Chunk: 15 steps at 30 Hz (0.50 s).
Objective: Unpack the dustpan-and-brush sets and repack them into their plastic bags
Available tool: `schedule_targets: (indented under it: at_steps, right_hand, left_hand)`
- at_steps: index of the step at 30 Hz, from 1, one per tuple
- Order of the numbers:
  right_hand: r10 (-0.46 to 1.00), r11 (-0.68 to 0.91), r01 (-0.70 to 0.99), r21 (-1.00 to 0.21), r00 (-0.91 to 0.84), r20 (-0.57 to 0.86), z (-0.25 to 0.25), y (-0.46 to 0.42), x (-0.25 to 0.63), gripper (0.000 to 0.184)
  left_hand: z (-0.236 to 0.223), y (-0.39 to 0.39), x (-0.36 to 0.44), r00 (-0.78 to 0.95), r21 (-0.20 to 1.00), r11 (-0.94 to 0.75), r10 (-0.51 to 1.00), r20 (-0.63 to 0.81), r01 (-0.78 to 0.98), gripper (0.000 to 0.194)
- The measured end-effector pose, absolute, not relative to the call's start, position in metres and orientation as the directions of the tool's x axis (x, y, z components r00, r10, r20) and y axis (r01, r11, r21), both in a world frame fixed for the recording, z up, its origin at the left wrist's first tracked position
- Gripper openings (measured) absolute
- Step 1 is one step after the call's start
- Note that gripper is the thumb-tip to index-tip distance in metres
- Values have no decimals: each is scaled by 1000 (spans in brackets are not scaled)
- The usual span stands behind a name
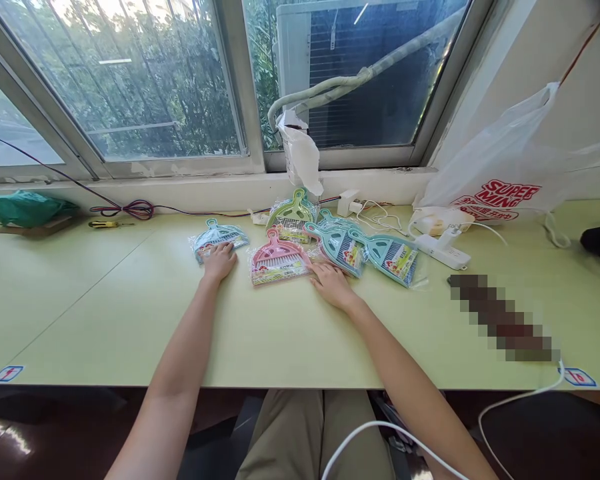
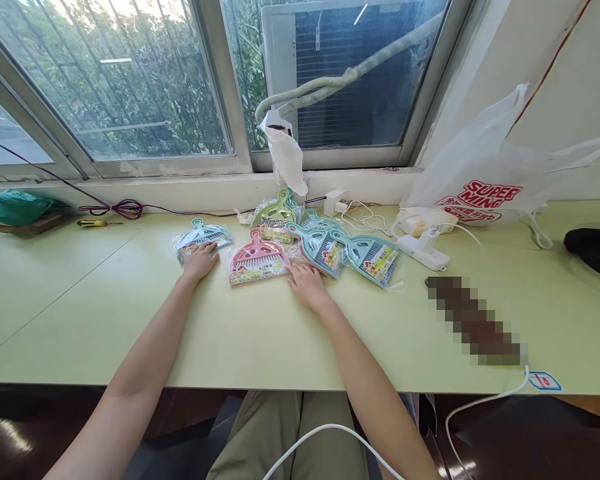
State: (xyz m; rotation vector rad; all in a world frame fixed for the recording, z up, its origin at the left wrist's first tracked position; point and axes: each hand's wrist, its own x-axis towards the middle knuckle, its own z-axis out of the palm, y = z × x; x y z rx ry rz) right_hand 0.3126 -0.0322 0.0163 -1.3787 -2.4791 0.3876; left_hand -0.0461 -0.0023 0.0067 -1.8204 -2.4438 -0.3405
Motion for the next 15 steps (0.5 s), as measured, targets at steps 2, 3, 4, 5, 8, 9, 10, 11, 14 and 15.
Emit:
schedule_targets:
  at_steps: [2,3,4,5,8,9,10,11,14,15]
  right_hand:
    - [856,508,779,-367,-505,114,16,-32,313,45]
    - [856,508,778,-370,-505,114,17,-33,313,45]
    - [856,507,777,-373,-504,115,17,-33,313,45]
    - [857,506,777,-375,-503,114,17,-33,313,45]
    - [860,501,778,-380,-496,117,18,-34,313,45]
    - [861,501,777,-381,-495,121,18,-34,313,45]
    - [860,501,777,-381,-494,125,19,-34,313,45]
    - [860,503,776,-381,-495,128,18,-34,313,45]
    - [857,508,772,-382,-499,132,18,-34,313,45]
    - [857,508,772,-381,-499,131,18,-34,313,45]
  left_hand:
    - [6,-2,-43,-280,102,263,930,237,959,48]
    - [5,-2,-41,-273,93,258,927,257,962,48]
    - [5,-3,-40,-267,88,252,924,275,964,47]
    - [4,-3,-39,-261,86,246,921,289,965,47]
    - [3,-4,-38,-239,94,220,918,316,971,47]
    - [3,-5,-38,-229,97,208,917,326,973,47]
    - [3,-6,-38,-220,102,197,915,338,975,47]
    - [3,-6,-37,-214,107,188,912,350,976,47]
    - [4,-7,-36,-204,114,173,899,388,978,50]
    - [4,-7,-36,-200,114,168,895,400,979,51]
